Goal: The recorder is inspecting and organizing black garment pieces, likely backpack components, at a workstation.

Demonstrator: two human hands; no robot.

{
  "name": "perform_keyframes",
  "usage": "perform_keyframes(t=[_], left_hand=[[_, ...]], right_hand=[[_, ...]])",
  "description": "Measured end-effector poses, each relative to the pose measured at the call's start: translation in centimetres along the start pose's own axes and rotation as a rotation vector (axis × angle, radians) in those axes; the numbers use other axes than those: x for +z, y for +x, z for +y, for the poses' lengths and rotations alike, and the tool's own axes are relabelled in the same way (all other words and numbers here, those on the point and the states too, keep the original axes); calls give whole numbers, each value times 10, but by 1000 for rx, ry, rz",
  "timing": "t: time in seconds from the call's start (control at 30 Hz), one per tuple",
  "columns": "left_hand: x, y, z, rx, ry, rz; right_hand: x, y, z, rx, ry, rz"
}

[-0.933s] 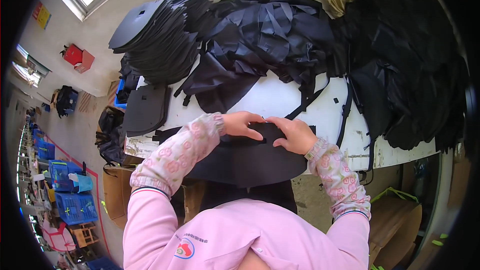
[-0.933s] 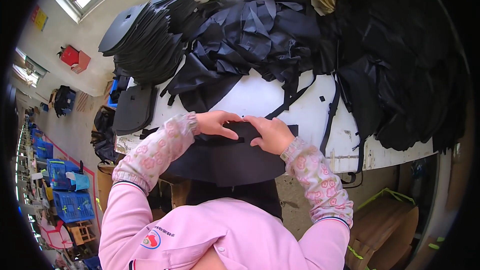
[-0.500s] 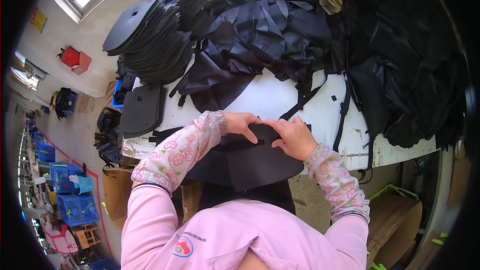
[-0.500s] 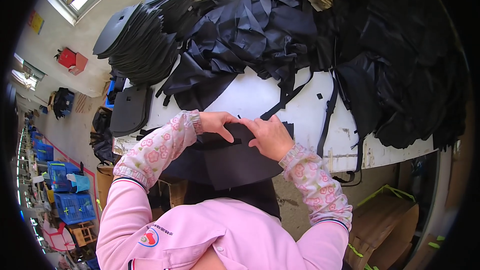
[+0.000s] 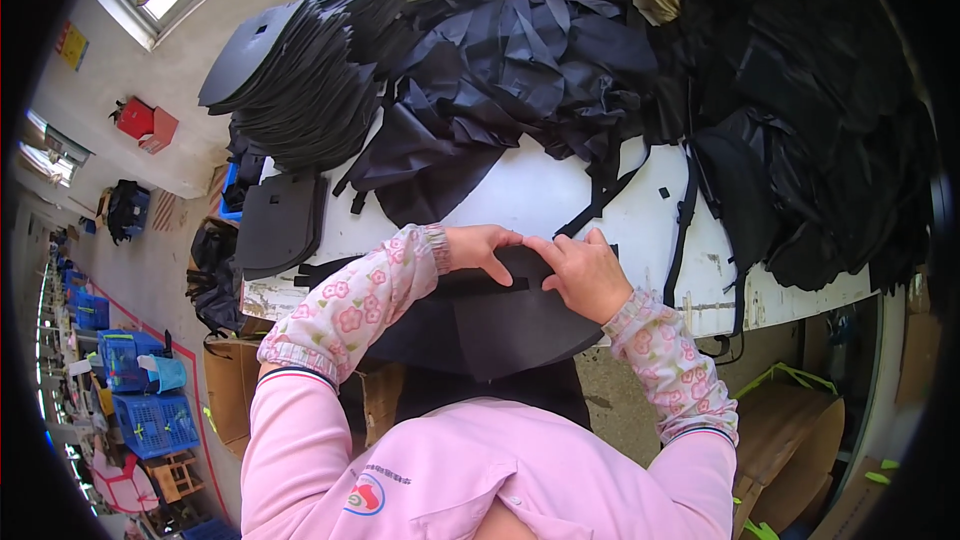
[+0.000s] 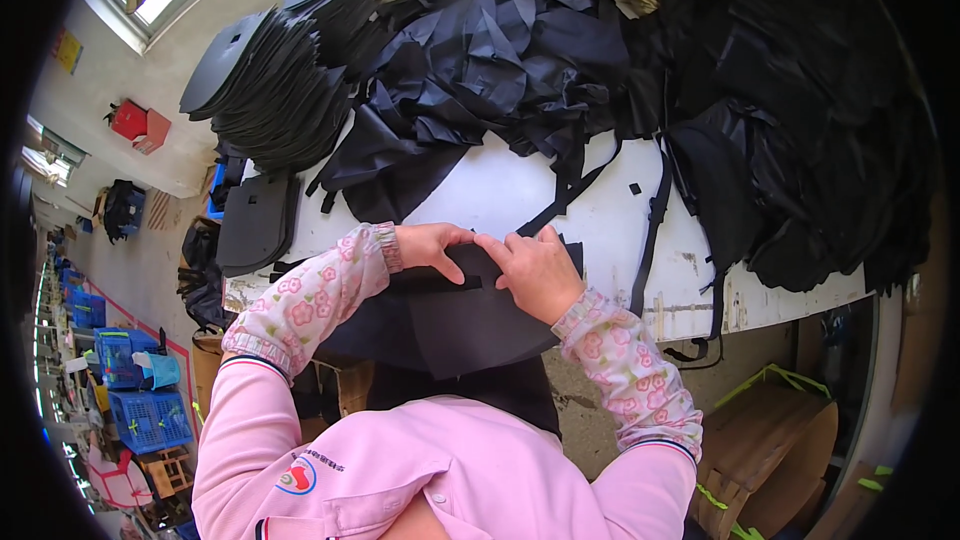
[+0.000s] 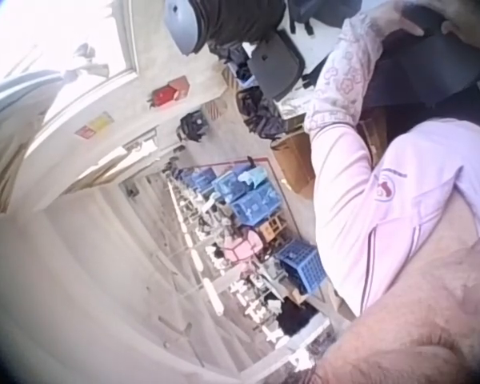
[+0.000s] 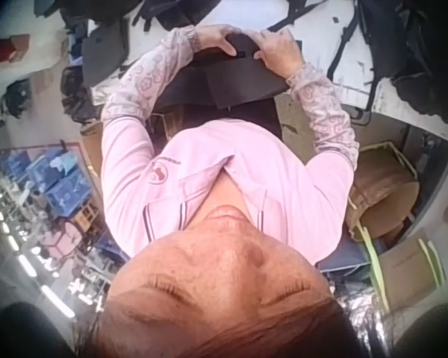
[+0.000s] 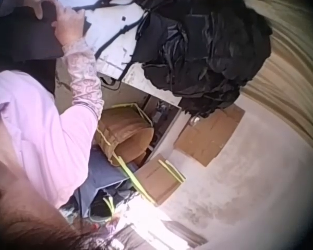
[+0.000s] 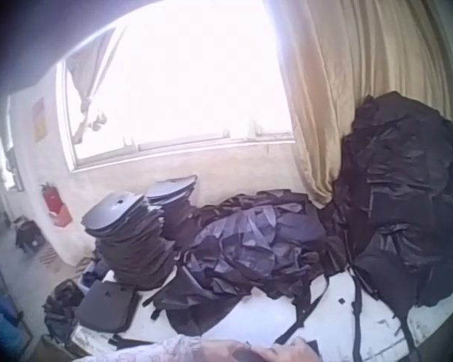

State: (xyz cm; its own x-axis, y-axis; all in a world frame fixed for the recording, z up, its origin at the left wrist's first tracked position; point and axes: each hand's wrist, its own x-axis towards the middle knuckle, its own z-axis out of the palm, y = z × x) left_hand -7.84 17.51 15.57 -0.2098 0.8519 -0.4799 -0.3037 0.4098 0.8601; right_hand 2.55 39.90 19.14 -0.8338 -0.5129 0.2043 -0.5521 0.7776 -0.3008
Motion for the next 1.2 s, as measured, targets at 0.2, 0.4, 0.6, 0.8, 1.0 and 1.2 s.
perform_keyframes(t=[0.2, 0.4, 0.6, 0.8, 1.0, 1.2], left_hand=[[2, 2, 0, 39, -13, -6], [3, 3, -5, 202, 155, 68], [61, -1, -5, 489, 1347, 587], [90, -13, -79, 340, 1394, 526], [88, -11, -77, 335, 1266, 469], [57, -34, -40, 564, 793, 757]], right_hand=[[0, -2, -1, 17, -57, -7], [2, 2, -6, 65, -76, -21], [43, -11, 27, 156, -104, -117], [29, 45, 60, 129, 169, -18], [45, 175, 104, 377, 328, 305], [68, 216, 98, 512, 258, 84]])
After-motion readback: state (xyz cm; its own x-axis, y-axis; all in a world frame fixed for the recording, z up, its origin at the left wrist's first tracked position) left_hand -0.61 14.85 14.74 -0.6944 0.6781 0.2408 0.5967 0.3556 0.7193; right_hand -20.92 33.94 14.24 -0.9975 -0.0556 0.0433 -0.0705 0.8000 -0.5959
